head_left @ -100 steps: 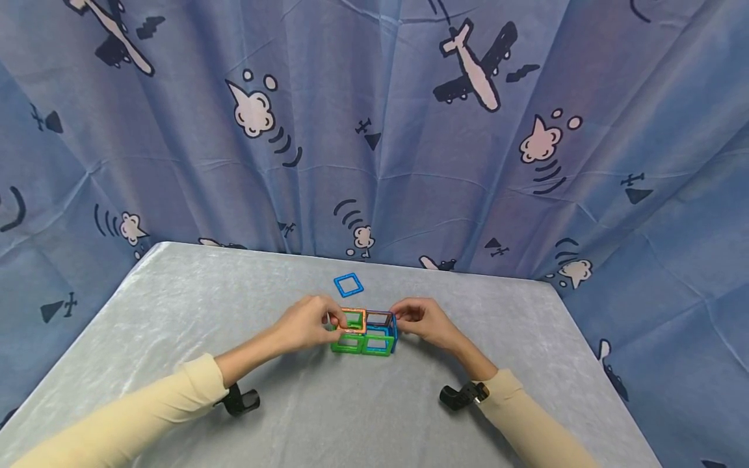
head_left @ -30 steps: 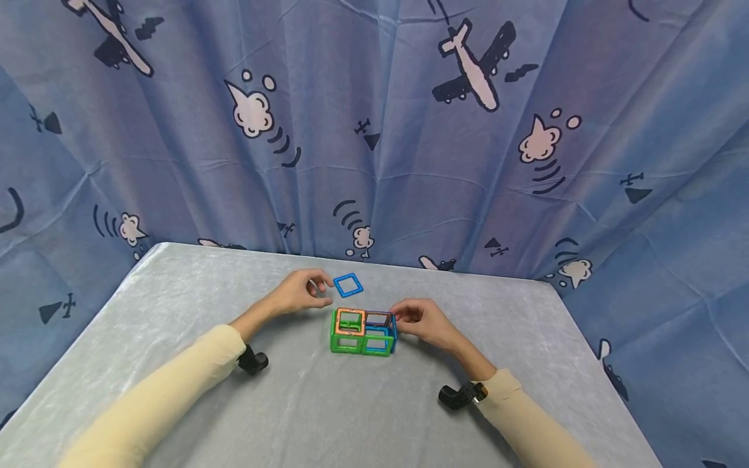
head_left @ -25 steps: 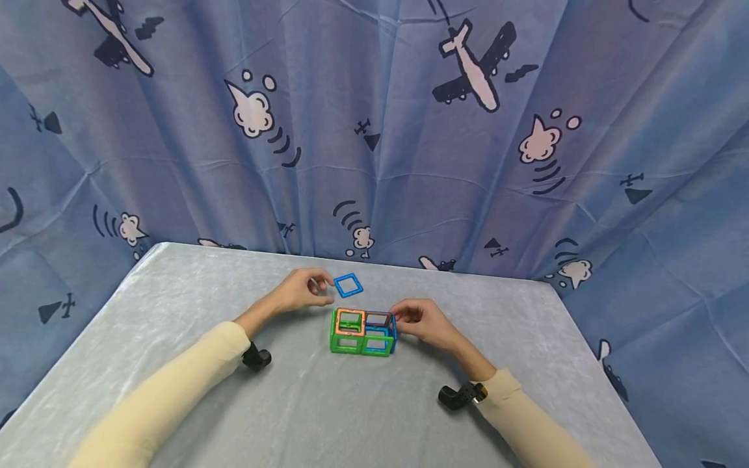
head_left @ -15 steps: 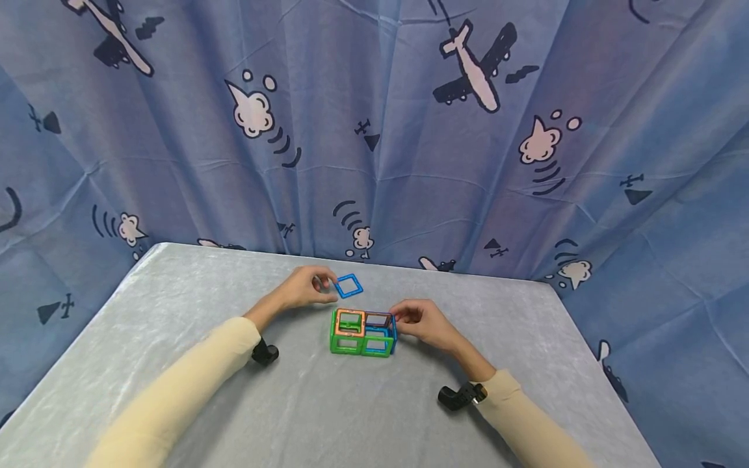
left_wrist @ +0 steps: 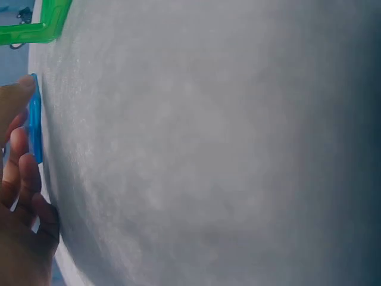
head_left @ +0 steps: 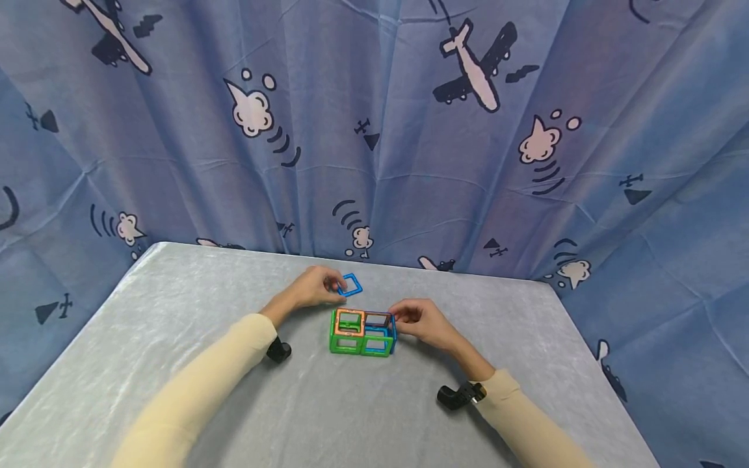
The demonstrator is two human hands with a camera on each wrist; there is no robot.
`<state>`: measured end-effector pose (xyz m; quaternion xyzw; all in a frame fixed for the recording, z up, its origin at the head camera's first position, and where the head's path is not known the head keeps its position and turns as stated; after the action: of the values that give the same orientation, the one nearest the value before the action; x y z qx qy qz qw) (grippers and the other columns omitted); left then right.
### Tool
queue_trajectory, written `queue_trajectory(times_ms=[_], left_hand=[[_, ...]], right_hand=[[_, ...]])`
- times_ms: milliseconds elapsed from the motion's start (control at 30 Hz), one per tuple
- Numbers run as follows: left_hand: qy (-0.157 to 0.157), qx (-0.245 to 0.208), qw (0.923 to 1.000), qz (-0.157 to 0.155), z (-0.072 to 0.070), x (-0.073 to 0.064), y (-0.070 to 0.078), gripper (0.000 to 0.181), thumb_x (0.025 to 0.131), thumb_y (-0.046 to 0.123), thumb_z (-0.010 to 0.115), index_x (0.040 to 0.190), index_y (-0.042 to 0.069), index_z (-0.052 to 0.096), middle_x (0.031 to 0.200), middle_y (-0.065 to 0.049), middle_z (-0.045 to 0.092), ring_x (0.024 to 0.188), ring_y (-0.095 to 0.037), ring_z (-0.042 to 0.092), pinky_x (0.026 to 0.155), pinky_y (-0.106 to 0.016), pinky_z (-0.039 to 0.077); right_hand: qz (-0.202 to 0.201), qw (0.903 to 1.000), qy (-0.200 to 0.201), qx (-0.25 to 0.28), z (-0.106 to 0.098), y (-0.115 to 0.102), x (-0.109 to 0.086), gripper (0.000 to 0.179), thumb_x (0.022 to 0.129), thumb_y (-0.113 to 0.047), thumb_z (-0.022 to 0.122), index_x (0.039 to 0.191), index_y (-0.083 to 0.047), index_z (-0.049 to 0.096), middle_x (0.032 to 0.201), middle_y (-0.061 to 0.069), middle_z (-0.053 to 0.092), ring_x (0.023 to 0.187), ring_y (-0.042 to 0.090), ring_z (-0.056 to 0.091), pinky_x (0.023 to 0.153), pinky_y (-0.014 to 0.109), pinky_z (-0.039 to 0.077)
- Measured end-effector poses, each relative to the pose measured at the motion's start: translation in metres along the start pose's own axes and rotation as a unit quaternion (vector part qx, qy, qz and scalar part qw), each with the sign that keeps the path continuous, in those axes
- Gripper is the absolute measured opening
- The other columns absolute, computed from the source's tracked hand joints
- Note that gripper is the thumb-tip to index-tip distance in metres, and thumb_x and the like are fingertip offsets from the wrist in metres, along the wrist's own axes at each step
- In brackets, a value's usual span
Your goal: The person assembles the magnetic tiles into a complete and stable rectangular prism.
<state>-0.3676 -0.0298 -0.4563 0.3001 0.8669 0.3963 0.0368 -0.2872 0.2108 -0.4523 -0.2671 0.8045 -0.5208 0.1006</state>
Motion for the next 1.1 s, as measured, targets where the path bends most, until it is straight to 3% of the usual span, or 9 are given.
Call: queue_trajectory(times_ms=[367,1100], left_hand=[[0.000,0.030,0.9991,-0.030,0.0054,0.0046,-0.0023,0.014,0.079,0.017,0.090,0.088,0.014,0.080,0.080,0.005,0.062,0.076,-0.012,0.056,0.071,-0.031,0.047],[0.018,0.052,0.9978,-0.037,0.0017,0.0028,0.0012,0.005,0.085,0.011,0.084,0.086,0.011,0.079,0.081,0.004,0.063,0.076,-0.012,0.055,0.071,-0.030,0.047]], right_hand=[[-0.006,1.0000,-0.004,0.001,0.0006,-0.0014,0.0000,0.022,0.093,0.004,0.071,0.114,0.008,0.071,0.099,0.019,0.070,0.082,0.022,0.065,0.070,0.024,0.054],[-0.009,1.0000,-0.003,0.001,-0.0004,-0.0024,0.0012,0.022,0.093,0.006,0.071,0.114,0.009,0.070,0.098,0.020,0.070,0.081,0.020,0.063,0.068,0.024,0.052]])
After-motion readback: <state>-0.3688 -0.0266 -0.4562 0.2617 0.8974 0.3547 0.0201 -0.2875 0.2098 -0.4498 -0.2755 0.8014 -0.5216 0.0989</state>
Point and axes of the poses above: each hand's wrist, its own x-axis towards the middle knuckle, its own z-axis out of the palm, y = z × x, the point moved 6 cm from there along x, towards the middle knuckle
